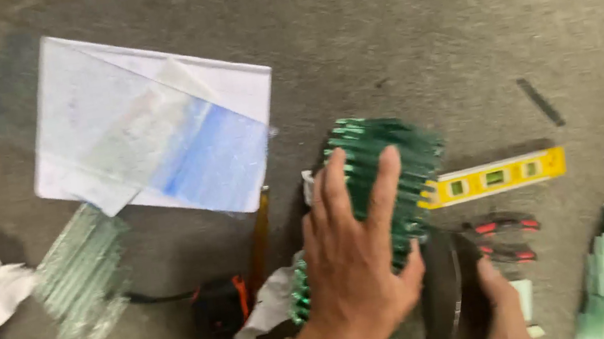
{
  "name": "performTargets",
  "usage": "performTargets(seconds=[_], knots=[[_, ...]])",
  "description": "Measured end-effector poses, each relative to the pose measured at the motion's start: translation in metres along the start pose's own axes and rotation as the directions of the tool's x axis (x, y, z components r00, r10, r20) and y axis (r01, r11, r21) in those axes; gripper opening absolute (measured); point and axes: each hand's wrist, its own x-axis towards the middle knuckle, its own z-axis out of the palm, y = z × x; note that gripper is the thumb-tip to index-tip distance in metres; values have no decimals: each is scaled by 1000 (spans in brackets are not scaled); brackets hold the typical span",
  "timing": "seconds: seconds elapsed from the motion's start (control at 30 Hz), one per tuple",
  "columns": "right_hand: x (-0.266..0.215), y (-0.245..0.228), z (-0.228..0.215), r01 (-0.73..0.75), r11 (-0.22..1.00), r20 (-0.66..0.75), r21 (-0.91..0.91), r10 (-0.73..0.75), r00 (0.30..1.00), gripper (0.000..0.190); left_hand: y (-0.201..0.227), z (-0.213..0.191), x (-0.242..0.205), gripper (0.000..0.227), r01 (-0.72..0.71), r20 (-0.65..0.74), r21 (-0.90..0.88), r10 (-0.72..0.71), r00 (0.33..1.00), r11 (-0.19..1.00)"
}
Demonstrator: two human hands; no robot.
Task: The person holds a stack of small green glass squares and repeatedly rubs their edges with a curved metal tool. The person rotates the stack to work different sides and continues the rubbing motion throughout the clip.
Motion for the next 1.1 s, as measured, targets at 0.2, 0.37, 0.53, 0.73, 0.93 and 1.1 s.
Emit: performTargets(seconds=[0.2, 0.37, 0.53, 0.73, 0.93, 1.1], knots=[[25, -1, -14, -131, 990, 3, -59, 131, 991, 51, 2, 2, 0, 115, 15, 5, -23, -15, 1000, 1000], [34, -10, -28, -226, 959, -58, -171, 219, 974, 46, 9, 7, 0, 117, 28, -46, -10, -28, 999, 1000], [25, -5, -21, -273, 946, 0, -173, 277, 961, 48, 0, 2, 0, 116, 10, -25, 6, -10, 1000, 1000], [9, -4, -16, -308, 938, 30, -156, 316, 948, 58, 1, 0, -2, 117, 2, -4, -16, -2, 1000, 1000], [30, 4, -53, -319, 916, 12, -241, 332, 943, 64, 3, 2, -3, 118, 15, 22, -7, -15, 1000, 1000], [44, -2, -38, -278, 936, 22, -218, 289, 957, 59, -1, 1, 4, 119, -2, -6, -2, 2, 1000, 1000]])
